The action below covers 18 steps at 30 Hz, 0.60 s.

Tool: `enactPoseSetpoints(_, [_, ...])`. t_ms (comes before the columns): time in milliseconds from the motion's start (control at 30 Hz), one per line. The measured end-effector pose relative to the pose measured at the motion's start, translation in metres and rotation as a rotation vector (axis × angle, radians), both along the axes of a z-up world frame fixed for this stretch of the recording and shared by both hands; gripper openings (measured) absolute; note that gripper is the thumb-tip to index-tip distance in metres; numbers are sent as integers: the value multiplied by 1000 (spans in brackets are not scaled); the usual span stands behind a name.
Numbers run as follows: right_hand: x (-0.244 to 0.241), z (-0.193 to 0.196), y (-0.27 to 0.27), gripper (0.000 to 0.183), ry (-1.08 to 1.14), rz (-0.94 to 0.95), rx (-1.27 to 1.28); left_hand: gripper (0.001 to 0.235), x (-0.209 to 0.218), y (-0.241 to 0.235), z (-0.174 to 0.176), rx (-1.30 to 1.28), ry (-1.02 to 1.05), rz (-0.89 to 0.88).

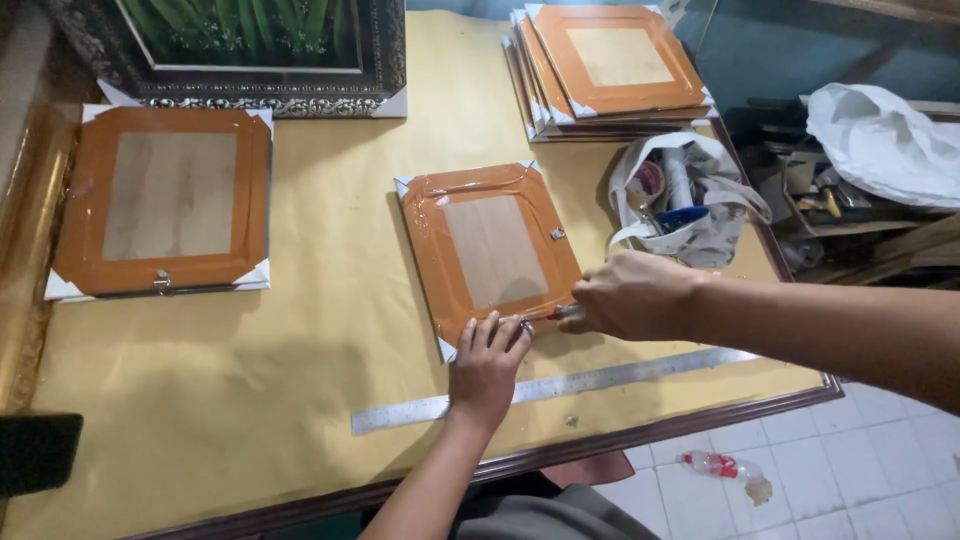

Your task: Attaching metal hardware to the back of wooden picture frames using a manual screwdriver.

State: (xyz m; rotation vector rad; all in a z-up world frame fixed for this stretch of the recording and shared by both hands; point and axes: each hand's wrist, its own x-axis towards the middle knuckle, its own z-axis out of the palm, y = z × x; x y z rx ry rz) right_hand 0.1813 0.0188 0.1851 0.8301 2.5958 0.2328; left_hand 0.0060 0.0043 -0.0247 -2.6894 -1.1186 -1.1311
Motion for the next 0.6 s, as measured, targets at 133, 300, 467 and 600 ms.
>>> enactPoseSetpoints(133, [-15, 3, 5, 15, 4, 45, -115, 20, -1, -1, 6, -38, 13, 22])
enactPoseSetpoints(300, [-59, 17, -1, 17, 227, -1043, -401, 18, -1, -2, 15, -115, 25, -12])
enactPoseSetpoints(467, [-50, 14, 14, 28, 552, -1550, -612, 20, -1, -2, 12, -89, 30, -6])
enactPoseSetpoints(600, [-31, 9, 19, 61, 220, -1203, -645, 19, -2, 0, 14, -85, 44, 0])
